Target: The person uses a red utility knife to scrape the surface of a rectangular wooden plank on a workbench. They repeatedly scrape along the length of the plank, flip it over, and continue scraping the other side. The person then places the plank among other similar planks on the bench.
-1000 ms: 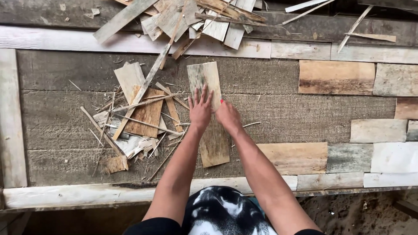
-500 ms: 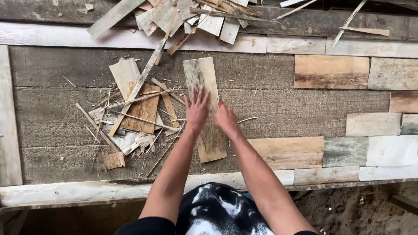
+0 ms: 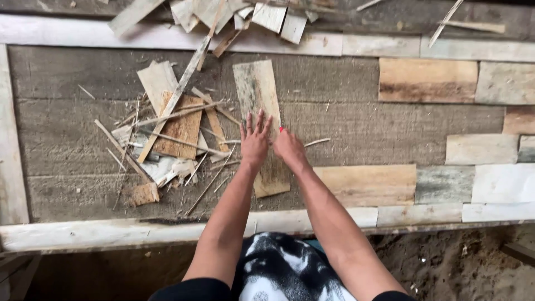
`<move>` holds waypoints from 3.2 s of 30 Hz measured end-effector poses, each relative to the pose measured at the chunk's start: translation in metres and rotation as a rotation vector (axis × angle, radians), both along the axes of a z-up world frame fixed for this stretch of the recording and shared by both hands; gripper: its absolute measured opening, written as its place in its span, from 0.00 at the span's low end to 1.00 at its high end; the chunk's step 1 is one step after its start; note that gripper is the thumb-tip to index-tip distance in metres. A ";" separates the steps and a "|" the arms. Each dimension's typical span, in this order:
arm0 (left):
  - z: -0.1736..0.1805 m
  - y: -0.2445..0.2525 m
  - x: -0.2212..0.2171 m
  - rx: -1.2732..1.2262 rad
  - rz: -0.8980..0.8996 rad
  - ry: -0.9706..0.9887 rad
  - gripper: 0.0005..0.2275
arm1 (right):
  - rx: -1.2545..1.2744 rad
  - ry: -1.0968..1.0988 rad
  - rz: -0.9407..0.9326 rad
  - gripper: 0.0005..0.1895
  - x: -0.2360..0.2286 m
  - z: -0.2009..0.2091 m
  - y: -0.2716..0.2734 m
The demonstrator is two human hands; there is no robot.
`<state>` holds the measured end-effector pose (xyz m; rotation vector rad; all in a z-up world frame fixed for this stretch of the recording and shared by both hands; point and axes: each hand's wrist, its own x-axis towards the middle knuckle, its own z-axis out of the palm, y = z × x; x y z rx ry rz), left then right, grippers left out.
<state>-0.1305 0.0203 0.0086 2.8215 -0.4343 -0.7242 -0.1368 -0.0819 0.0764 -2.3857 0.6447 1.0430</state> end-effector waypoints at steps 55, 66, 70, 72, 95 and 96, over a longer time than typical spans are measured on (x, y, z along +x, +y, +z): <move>-0.005 0.007 -0.083 -0.019 0.019 0.032 0.33 | 0.073 -0.027 -0.059 0.27 -0.082 -0.014 0.004; -0.004 0.003 -0.084 0.004 0.043 0.006 0.33 | 0.070 -0.042 -0.058 0.25 -0.110 0.011 0.007; -0.009 0.005 -0.082 -0.011 0.031 -0.009 0.33 | 0.052 0.000 -0.027 0.24 -0.119 0.034 0.013; -0.008 0.005 -0.085 -0.003 0.030 -0.007 0.33 | 0.062 0.003 -0.040 0.24 -0.120 0.060 0.018; -0.008 0.002 -0.128 0.007 0.086 -0.007 0.33 | 0.034 0.000 -0.020 0.24 -0.161 0.013 0.010; -0.009 0.003 -0.128 0.011 0.085 -0.015 0.33 | 0.028 -0.004 -0.007 0.24 -0.161 0.011 0.010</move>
